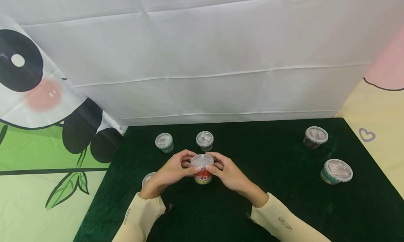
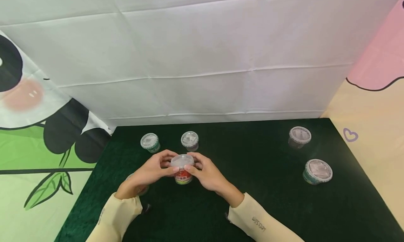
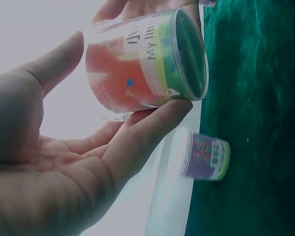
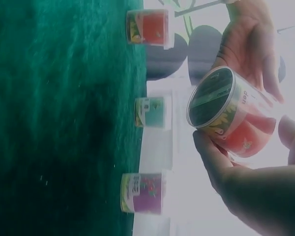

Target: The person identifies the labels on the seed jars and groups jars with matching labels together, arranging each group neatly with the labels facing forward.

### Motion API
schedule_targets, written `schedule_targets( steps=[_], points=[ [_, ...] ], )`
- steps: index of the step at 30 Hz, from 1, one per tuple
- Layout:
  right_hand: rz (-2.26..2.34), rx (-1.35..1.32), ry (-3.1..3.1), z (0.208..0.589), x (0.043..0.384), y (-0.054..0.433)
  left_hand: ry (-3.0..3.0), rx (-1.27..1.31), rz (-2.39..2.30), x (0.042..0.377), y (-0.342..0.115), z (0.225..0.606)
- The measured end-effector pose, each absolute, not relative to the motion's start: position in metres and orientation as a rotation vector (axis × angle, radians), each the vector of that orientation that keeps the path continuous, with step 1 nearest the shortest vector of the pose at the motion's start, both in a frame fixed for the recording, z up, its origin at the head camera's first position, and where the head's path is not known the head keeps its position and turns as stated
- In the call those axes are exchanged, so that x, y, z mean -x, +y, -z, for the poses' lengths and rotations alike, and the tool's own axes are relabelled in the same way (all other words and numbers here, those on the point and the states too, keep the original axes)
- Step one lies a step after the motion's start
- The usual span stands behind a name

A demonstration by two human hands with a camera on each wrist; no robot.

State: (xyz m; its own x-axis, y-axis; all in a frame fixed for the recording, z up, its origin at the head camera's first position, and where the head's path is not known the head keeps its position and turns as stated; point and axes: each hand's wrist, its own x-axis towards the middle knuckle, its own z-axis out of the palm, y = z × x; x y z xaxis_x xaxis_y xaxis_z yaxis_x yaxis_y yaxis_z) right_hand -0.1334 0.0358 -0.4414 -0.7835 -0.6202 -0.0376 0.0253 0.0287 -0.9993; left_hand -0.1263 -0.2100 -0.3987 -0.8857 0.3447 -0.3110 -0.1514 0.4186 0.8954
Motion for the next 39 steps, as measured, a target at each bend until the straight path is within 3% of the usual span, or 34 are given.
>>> schedule_targets(
  steps=[24, 39],
  points=[
    [1.774, 0.676, 1.821, 0.464, 0.123, -0.028, 2.305, -0.242, -1.222, 0.116, -0.269, 0.398],
    [1.697, 0.691, 1.892, 0.473, 0.120, -0.050, 2.346, -0.267, -1.024, 0.115, -0.278, 0.398]
  ],
)
